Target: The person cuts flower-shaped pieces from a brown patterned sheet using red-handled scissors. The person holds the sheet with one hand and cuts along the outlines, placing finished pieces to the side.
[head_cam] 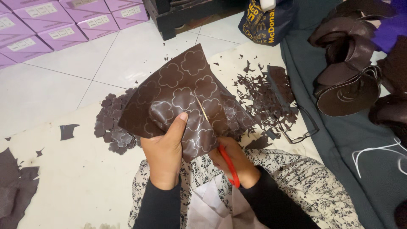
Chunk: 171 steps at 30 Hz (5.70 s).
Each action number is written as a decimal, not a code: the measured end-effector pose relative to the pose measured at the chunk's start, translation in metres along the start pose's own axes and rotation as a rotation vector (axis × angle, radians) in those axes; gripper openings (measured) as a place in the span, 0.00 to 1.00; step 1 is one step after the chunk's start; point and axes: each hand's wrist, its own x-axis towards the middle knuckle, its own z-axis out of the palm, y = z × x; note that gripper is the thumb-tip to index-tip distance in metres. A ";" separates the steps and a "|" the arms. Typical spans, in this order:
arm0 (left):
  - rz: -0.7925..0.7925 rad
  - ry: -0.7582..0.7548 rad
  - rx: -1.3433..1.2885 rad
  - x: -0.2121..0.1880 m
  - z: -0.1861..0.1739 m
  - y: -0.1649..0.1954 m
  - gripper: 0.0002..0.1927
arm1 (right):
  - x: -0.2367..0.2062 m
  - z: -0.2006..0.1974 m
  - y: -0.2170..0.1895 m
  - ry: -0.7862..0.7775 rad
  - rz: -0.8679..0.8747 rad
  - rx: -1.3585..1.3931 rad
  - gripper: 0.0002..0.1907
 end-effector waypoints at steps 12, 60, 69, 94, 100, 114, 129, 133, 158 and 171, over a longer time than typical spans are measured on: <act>-0.040 -0.011 -0.037 0.008 -0.011 0.007 0.18 | -0.010 -0.003 -0.034 -0.113 0.056 -0.105 0.20; -0.044 0.002 0.025 0.005 -0.005 -0.013 0.13 | 0.009 0.006 0.005 0.059 -0.014 -0.042 0.10; -0.024 -0.040 0.025 0.004 -0.002 -0.011 0.12 | 0.013 0.007 0.007 0.102 -0.120 -0.133 0.26; -0.248 0.004 -0.026 0.005 -0.004 -0.012 0.12 | 0.014 -0.005 0.004 0.040 -0.210 -0.137 0.15; -0.210 -0.022 -0.127 0.006 -0.007 -0.020 0.12 | 0.015 -0.004 0.001 0.034 -0.185 -0.102 0.16; -0.233 -0.051 -0.030 0.003 -0.003 -0.020 0.14 | 0.015 -0.007 0.005 0.042 -0.292 -0.242 0.15; -0.223 -0.086 -0.072 0.000 -0.003 -0.025 0.13 | 0.018 -0.014 -0.002 0.064 0.023 -0.072 0.13; -0.283 -0.051 -0.077 0.002 -0.003 -0.027 0.12 | 0.017 -0.016 0.006 0.084 -0.002 -0.125 0.14; -0.280 -0.082 -0.073 0.002 -0.002 -0.035 0.15 | 0.027 -0.009 -0.008 0.155 -0.094 -0.213 0.19; -0.234 -0.063 -0.156 0.004 0.000 -0.036 0.13 | 0.029 -0.013 0.004 0.216 -0.220 -0.346 0.19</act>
